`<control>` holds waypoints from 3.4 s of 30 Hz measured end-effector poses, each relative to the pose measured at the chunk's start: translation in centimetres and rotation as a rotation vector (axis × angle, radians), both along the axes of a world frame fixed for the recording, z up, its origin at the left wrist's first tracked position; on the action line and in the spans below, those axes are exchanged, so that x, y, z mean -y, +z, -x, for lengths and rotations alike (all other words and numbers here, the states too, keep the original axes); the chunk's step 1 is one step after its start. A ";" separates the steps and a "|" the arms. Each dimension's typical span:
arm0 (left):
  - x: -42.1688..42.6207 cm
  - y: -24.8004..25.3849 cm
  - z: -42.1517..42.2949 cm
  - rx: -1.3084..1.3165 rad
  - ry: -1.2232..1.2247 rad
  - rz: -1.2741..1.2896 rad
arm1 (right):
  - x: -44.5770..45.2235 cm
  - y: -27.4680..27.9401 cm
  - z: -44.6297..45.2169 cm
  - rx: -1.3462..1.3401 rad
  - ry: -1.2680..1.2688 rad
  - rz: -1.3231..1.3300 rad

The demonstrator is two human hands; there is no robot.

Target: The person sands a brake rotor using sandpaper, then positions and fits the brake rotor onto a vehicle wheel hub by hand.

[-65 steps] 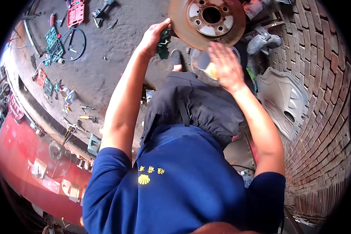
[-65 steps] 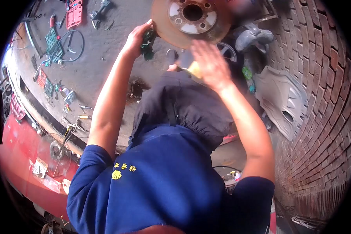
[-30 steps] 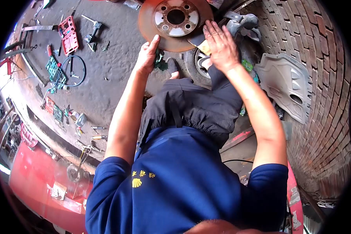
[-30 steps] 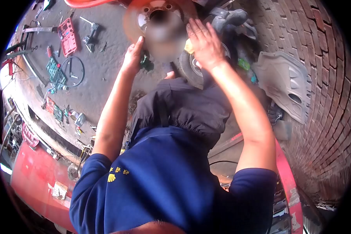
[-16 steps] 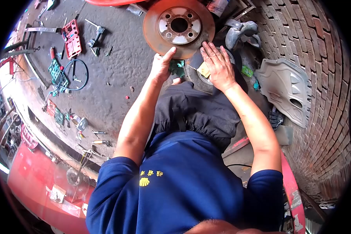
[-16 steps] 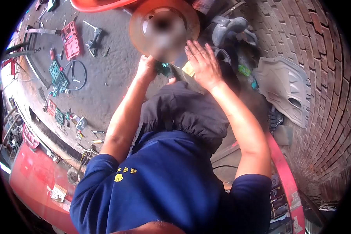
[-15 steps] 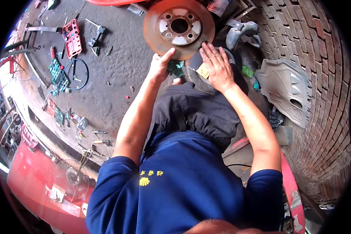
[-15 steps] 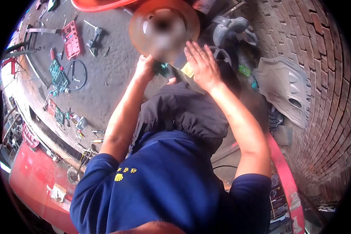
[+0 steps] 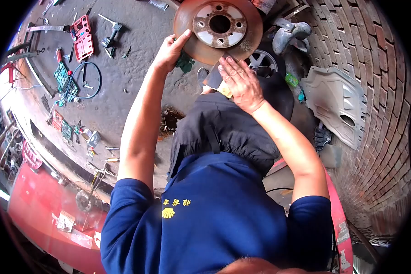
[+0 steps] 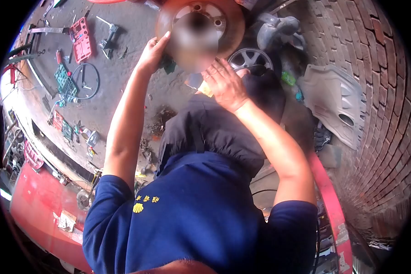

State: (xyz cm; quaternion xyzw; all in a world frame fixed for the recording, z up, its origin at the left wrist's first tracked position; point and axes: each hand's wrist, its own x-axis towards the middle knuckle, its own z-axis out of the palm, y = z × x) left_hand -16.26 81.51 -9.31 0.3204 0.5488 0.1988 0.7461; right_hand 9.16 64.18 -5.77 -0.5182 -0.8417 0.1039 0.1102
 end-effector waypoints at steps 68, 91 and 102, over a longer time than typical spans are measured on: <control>1.2 -0.3 -0.6 -0.018 0.222 -0.009 | -3.5 -0.6 -5.2 0.071 -0.143 -0.029; 4.6 -0.3 -4.5 0.152 0.510 0.000 | -5.0 -1.0 -8.8 0.132 -0.059 -0.099; 4.5 -0.8 -3.7 0.072 0.438 -0.029 | -6.2 -0.8 -8.9 0.090 -0.021 -0.087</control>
